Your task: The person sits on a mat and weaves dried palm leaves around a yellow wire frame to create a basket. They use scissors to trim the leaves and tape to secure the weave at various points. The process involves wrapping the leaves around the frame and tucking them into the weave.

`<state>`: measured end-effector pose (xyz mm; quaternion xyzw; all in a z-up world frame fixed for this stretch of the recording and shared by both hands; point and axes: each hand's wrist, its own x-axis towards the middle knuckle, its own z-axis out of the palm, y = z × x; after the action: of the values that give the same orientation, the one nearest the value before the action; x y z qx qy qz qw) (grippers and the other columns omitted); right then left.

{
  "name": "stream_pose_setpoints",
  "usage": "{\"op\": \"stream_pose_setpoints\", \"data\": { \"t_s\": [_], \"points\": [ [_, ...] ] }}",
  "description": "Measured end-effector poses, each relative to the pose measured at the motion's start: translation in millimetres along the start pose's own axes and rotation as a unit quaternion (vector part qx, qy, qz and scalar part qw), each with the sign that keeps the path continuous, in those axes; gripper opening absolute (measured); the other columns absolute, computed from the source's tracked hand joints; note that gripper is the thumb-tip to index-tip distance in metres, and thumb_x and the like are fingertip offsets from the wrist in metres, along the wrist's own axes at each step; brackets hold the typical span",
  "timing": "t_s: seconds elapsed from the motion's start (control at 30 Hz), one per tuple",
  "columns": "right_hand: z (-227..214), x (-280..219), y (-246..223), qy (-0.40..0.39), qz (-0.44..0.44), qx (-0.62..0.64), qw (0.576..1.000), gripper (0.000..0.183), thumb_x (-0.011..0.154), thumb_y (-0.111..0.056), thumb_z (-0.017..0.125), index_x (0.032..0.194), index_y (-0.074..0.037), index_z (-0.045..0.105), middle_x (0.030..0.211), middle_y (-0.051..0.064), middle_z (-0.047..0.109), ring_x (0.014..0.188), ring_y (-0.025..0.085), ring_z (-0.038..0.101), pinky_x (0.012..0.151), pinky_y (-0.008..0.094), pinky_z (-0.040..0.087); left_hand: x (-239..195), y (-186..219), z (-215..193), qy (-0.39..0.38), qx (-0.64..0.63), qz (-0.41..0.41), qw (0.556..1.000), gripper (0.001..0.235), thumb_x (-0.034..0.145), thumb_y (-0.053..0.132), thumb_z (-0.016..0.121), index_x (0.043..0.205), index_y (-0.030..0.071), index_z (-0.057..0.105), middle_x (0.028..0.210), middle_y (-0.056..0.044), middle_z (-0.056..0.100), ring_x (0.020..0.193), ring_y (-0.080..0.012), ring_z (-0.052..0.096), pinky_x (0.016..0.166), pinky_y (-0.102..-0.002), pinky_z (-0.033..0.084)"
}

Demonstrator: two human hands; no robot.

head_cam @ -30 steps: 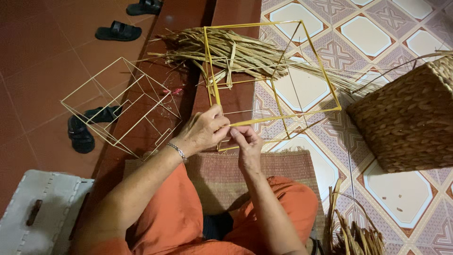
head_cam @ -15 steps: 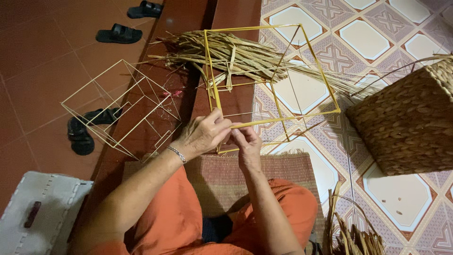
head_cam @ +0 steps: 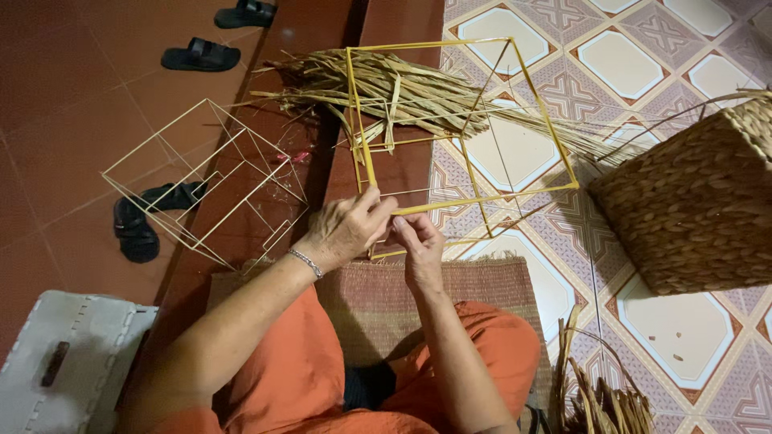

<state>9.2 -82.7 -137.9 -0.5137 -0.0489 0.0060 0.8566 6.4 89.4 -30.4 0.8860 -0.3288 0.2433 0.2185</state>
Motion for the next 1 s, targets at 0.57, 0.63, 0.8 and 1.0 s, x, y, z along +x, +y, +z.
{"op": "stream_pose_setpoints", "data": {
  "t_s": [0.57, 0.63, 0.8, 1.0],
  "points": [
    [10.9, 22.8, -115.5, -0.147, -0.470, -0.621, 0.609, 0.016, 0.090, -0.011, 0.080, 0.104, -0.008, 0.073, 0.087, 0.005, 0.064, 0.083, 0.025, 0.055, 0.083, 0.044, 0.050, 3.5, 4.7, -2.2, 0.011, 0.043, 0.015, 0.999, 0.014, 0.087, 0.005, 0.069, 0.093, 0.005, 0.057, 0.090, -0.015, 0.054, 0.063, -0.0300, 0.068, 0.051, -0.040, 0.055],
    [0.2, 26.3, -111.5, -0.187, -0.447, -0.654, 0.582, 0.016, 0.090, -0.007, 0.075, 0.105, -0.007, 0.070, 0.087, 0.006, 0.064, 0.084, 0.026, 0.058, 0.086, 0.043, 0.052, 3.6, 4.3, -0.9, -0.004, 0.039, 0.003, 0.999, 0.016, 0.085, 0.007, 0.071, 0.090, 0.004, 0.057, 0.091, -0.015, 0.054, 0.061, -0.0300, 0.067, 0.050, -0.040, 0.055],
    [-17.6, 40.2, -101.0, -0.251, -0.513, -0.669, 0.475, 0.030, 0.090, 0.000, 0.063, 0.120, 0.007, 0.060, 0.107, 0.018, 0.067, 0.100, 0.029, 0.064, 0.090, 0.037, 0.055, 5.5, 2.9, 8.2, -0.006, 0.056, 0.006, 0.998, 0.016, 0.086, 0.008, 0.072, 0.087, 0.002, 0.057, 0.093, -0.017, 0.057, 0.062, -0.0275, 0.068, 0.050, -0.037, 0.057],
    [-18.8, 43.0, -110.6, -0.285, -0.546, -0.674, 0.409, 0.039, 0.087, -0.007, 0.062, 0.122, 0.011, 0.059, 0.101, 0.021, 0.065, 0.088, 0.029, 0.064, 0.079, 0.039, 0.057, 4.7, 5.5, 1.4, -0.010, 0.106, 0.016, 0.994, 0.015, 0.084, 0.010, 0.075, 0.088, 0.004, 0.062, 0.091, -0.011, 0.060, 0.070, -0.0266, 0.070, 0.058, -0.038, 0.059]
  ]
}}
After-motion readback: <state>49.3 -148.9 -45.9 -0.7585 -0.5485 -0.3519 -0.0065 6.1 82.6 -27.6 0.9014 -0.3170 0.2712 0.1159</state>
